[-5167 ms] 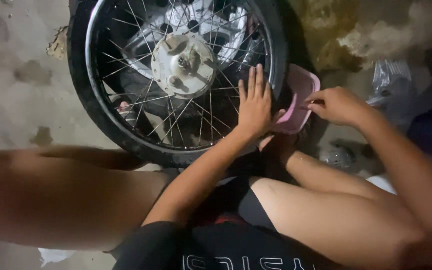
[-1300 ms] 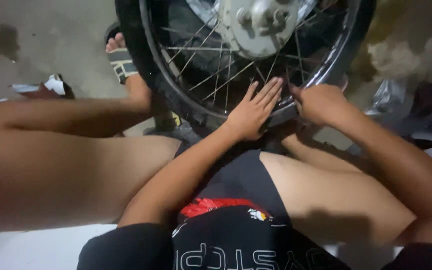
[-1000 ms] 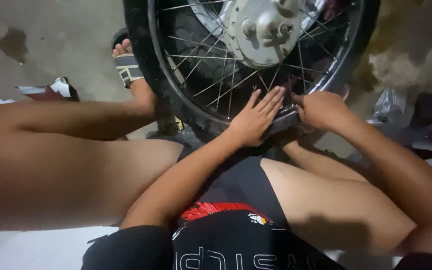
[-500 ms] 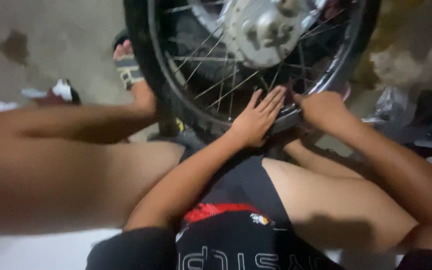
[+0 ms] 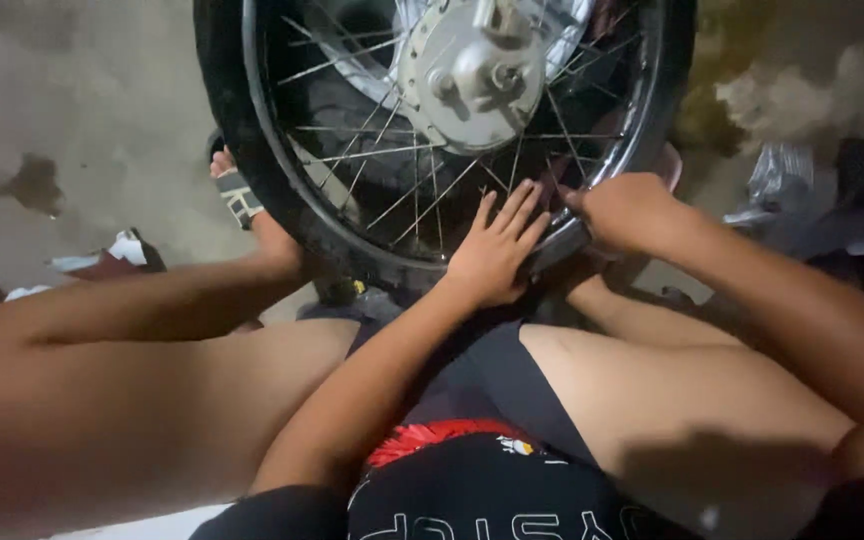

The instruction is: Disassembling the spokes of a motorcycle wheel and placing them into a plastic basin using a hand tool

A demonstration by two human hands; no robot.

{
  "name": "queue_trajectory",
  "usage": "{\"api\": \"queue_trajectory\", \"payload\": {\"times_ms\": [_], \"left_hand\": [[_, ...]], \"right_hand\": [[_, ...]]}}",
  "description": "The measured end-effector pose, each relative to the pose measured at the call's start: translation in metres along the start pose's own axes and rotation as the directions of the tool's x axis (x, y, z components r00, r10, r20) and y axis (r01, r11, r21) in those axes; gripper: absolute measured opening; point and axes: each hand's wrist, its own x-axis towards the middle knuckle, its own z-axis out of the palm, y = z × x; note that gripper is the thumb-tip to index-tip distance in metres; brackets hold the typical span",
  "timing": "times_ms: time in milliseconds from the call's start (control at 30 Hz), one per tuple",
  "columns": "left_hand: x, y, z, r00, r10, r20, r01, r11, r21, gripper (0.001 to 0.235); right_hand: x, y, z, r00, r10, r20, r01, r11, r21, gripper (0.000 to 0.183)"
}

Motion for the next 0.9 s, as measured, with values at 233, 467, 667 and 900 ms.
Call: {"api": "queue_trajectory", "payload": {"times_ms": [233,467,667,900], "left_hand": [[0.004,0.001,-0.003,0.999,-0.028,0.034,0.028,0.999,0.018,0.106],[0.007,0.003,0.001,0.999,-0.020,0.033,0.020,1.000,-0.006,0.106],[0.008,0.003,0.000,1.000,-0.026,0.004,0.026,1.000,-0.009,0.107],[0.003,0.003,0.001,0.999,-0.045,0.016,0.045,0.999,0.005,0.103]], "right_hand": [[0.004,0.008,0.011,0.999,-0.010,-0.043,0.012,0.999,0.050,0.044],[0.012,0.009,0.042,0.988,-0.013,-0.157,0.010,1.000,-0.017,0.041],[-0.008,0.012,-0.005,0.996,-0.025,-0.090,0.028,0.999,0.031,0.046],[0.007,0.007,0.005,0.998,-0.029,-0.050,0.029,1.000,-0.006,0.032]]}}
